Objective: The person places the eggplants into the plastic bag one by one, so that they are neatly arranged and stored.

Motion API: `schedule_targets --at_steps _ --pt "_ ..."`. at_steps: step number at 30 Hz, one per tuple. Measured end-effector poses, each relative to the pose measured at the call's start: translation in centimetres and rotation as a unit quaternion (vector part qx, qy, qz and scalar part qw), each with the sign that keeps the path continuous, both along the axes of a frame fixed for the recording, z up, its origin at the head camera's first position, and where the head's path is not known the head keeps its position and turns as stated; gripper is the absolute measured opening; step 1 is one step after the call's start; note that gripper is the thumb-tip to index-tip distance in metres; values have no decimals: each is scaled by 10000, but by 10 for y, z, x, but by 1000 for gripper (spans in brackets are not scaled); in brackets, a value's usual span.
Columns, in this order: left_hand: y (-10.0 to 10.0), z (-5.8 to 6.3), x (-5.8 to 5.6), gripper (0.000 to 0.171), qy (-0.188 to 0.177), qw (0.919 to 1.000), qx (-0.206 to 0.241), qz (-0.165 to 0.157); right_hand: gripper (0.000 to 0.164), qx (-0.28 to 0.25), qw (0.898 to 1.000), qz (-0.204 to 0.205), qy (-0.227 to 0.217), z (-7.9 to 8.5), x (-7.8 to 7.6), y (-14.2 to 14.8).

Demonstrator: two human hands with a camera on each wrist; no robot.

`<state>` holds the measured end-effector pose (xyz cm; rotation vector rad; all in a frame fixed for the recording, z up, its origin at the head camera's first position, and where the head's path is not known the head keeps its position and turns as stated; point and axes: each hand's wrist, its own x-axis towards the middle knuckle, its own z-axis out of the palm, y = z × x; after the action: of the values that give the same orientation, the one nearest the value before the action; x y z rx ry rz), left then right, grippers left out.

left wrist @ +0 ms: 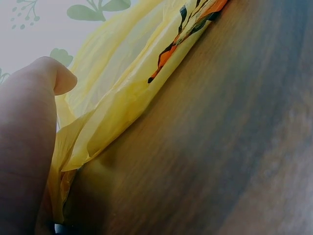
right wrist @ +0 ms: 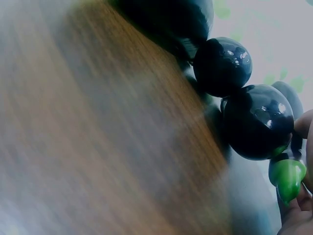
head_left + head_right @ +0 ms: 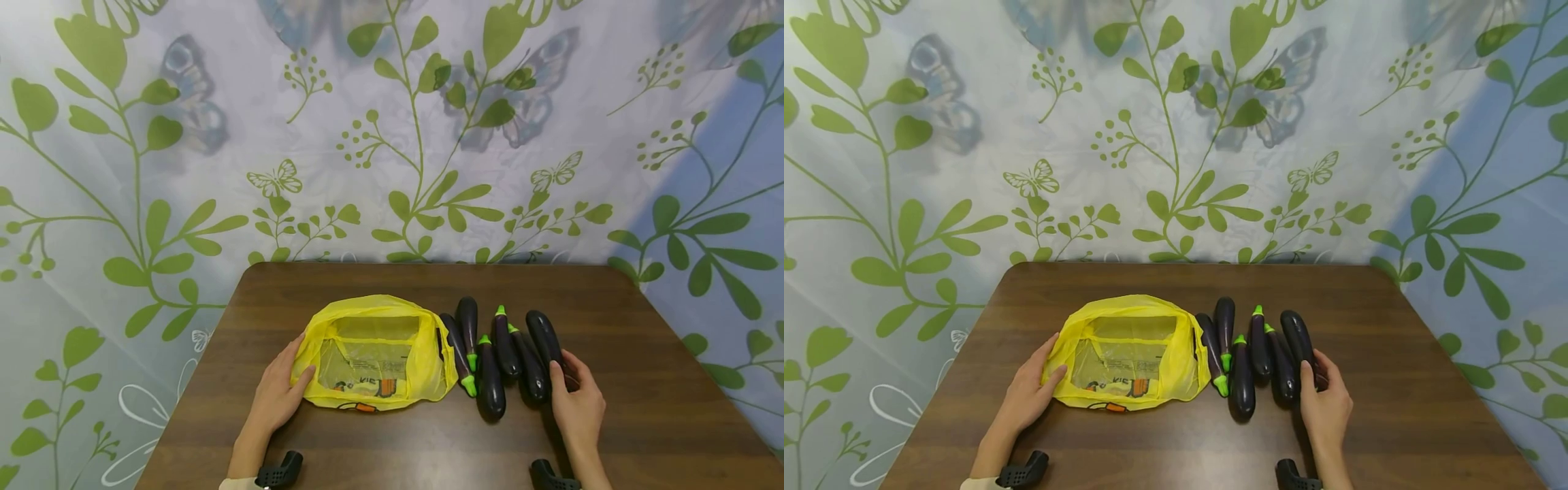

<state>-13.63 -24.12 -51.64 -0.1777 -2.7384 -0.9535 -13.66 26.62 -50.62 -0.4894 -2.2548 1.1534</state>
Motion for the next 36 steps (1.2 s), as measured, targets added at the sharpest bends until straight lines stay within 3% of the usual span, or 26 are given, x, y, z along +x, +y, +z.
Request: schedule_targets --at_steps 28,36 --pt "0 1 2 64 -27 10000 69 11 36 302 9954 67 908 -2 0 -11" --pt "-1 0 2 65 -244 9996 149 56 36 295 9939 223 1038 -1 3 -14"
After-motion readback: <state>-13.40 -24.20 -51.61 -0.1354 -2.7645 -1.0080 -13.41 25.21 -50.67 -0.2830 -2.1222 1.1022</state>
